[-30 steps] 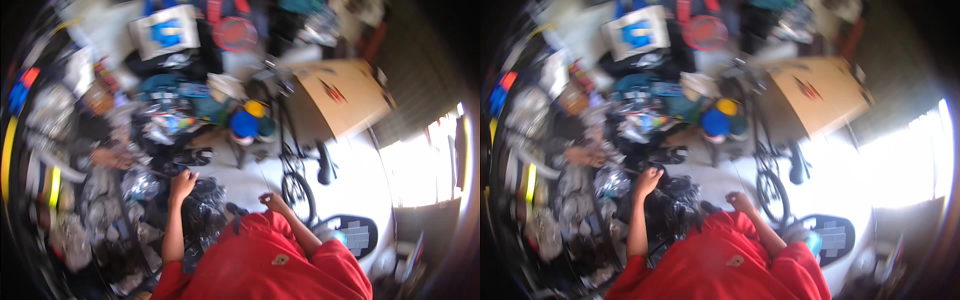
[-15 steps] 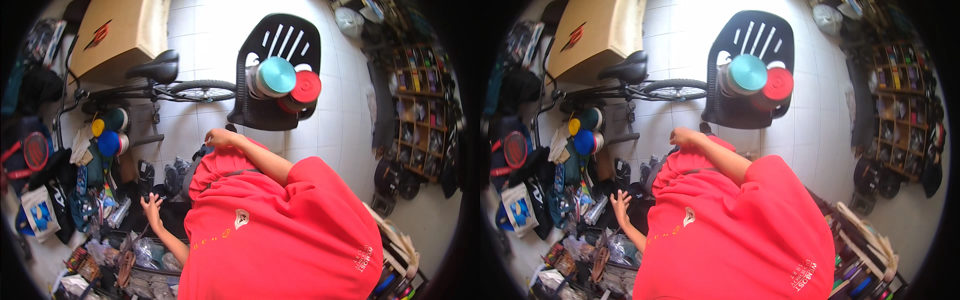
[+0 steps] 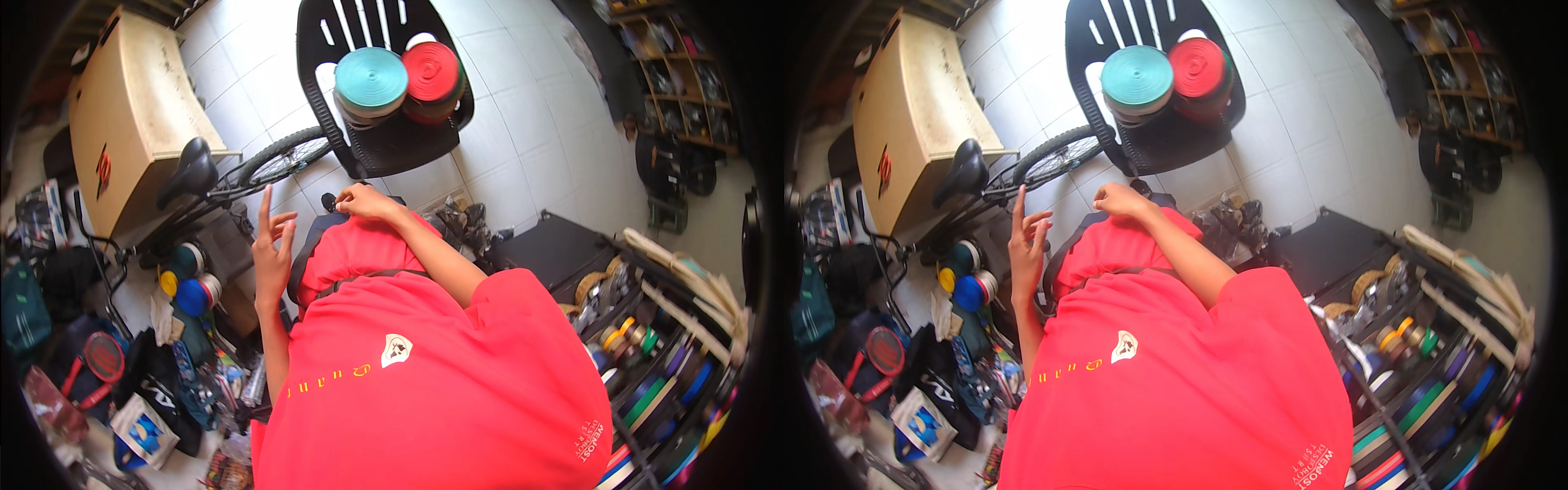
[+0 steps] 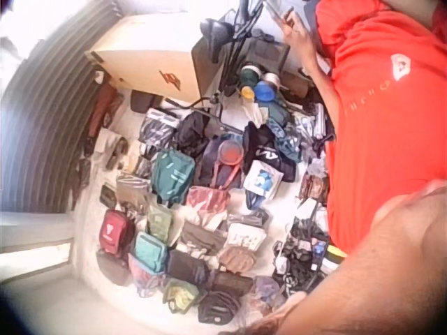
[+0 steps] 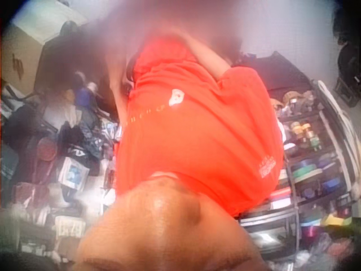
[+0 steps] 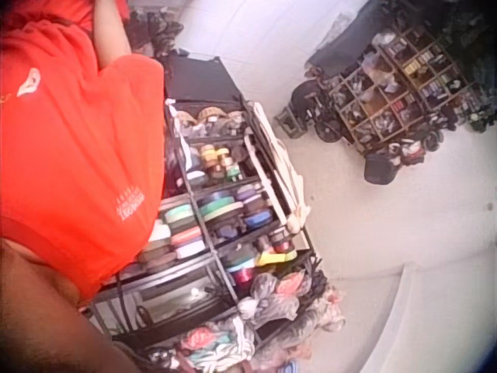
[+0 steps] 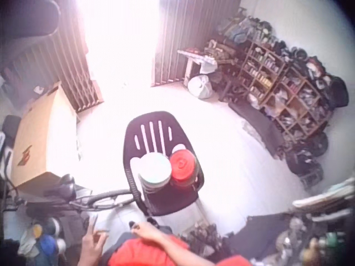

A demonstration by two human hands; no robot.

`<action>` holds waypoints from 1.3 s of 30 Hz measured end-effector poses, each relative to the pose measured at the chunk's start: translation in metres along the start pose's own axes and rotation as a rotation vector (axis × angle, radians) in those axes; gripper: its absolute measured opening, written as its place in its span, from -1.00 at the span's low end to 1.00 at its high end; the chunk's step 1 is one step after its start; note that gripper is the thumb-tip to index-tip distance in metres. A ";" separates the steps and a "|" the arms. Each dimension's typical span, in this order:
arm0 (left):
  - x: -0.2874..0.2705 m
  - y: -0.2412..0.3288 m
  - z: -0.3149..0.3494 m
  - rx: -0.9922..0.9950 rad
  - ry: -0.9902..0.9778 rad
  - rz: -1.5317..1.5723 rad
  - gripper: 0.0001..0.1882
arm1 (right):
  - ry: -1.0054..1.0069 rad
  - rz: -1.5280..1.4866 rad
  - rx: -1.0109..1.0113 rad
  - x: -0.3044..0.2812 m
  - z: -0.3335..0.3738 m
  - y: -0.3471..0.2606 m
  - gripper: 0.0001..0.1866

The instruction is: The person picks up and organizes several rolls of colored webbing from a shelf and a chair, arranging colors such as tan, purple, red, green, and blue.

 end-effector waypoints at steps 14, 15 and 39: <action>0.070 0.058 -0.050 0.321 -0.486 -0.186 -0.14 | 0.589 -0.312 0.179 -0.030 0.073 0.044 -0.70; 0.069 0.056 -0.053 0.302 -0.505 -0.214 -0.14 | 0.592 -0.312 0.167 -0.029 0.076 0.040 -0.70; 0.350 0.058 -0.216 0.024 -0.647 -0.473 -0.40 | 0.801 -0.306 0.285 -0.218 0.064 0.159 -0.44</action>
Point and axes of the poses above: each hand's wrist, its own z-axis away from the middle knuckle, its own x-axis out of the palm, y = z × x, the point moved 4 cm from there along -z, towards the middle knuckle, and after that the axes turned 11 degrees about -x, right-handed, at the moved point
